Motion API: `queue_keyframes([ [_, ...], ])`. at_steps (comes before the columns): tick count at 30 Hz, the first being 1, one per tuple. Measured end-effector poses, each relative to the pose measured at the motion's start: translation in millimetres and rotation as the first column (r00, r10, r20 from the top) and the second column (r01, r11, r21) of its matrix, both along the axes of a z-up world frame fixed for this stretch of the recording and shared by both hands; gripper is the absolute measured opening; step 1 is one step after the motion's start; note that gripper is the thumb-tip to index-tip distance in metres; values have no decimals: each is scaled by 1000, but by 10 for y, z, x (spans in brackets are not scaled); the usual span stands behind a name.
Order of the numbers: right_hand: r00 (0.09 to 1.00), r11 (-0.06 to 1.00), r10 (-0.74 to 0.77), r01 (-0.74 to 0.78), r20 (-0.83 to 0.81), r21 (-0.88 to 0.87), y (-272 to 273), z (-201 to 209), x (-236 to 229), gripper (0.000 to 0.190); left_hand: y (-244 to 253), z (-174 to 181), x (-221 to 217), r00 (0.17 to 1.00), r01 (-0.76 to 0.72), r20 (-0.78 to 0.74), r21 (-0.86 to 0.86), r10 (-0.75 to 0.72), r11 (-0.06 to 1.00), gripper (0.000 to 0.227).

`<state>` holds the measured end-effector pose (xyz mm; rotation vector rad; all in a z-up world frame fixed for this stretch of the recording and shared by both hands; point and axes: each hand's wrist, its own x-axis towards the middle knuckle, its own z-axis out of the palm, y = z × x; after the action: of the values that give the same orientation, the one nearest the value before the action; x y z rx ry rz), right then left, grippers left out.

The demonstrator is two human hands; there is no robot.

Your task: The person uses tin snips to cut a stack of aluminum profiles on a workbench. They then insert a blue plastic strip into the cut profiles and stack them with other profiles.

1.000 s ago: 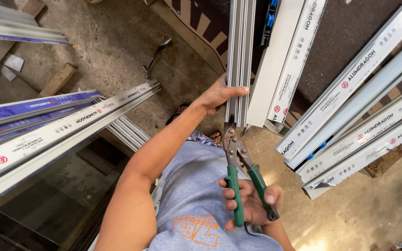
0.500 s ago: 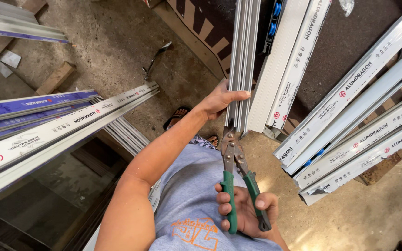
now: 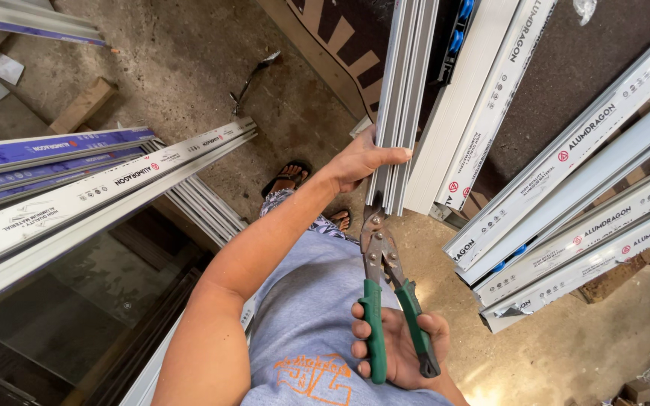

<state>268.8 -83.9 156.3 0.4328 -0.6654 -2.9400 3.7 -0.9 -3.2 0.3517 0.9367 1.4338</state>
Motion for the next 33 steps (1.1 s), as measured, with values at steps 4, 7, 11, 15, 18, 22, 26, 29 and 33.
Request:
queue_keyframes([
  [4,999,999,39,-40,33,16,18,18,32,82,-8,0,39,1000,-16,16,-19,16,1000,99],
  [7,999,1000,22,-22,29,-11,31,41,47,78,-20,-25,87,1000,-27,-10,-31,27,999,101],
  [11,999,999,13,-15,36,32,38,70,12,73,-34,-40,95,999,-24,-33,-85,22,996,98],
  [15,1000,999,6,-8,28,50,23,94,-36,69,-44,-59,115,999,-8,-50,-96,3,995,102],
  [18,999,999,-15,13,42,43,-13,100,-69,66,-39,-70,105,999,-14,-45,-51,12,999,104],
  [22,998,999,-51,51,39,8,-61,88,-75,60,-19,-72,110,999,-7,-34,-74,4,997,108],
  [26,998,998,-61,62,23,-5,-75,48,-51,58,-21,-68,127,999,-5,-49,-83,1,997,109],
  [29,997,997,-69,69,16,-14,-94,27,-59,57,-17,-47,110,997,-10,-82,-63,5,998,109],
  [33,997,998,-60,60,39,-2,-96,41,-97,68,0,-20,32,997,10,-78,-72,-16,997,112],
])
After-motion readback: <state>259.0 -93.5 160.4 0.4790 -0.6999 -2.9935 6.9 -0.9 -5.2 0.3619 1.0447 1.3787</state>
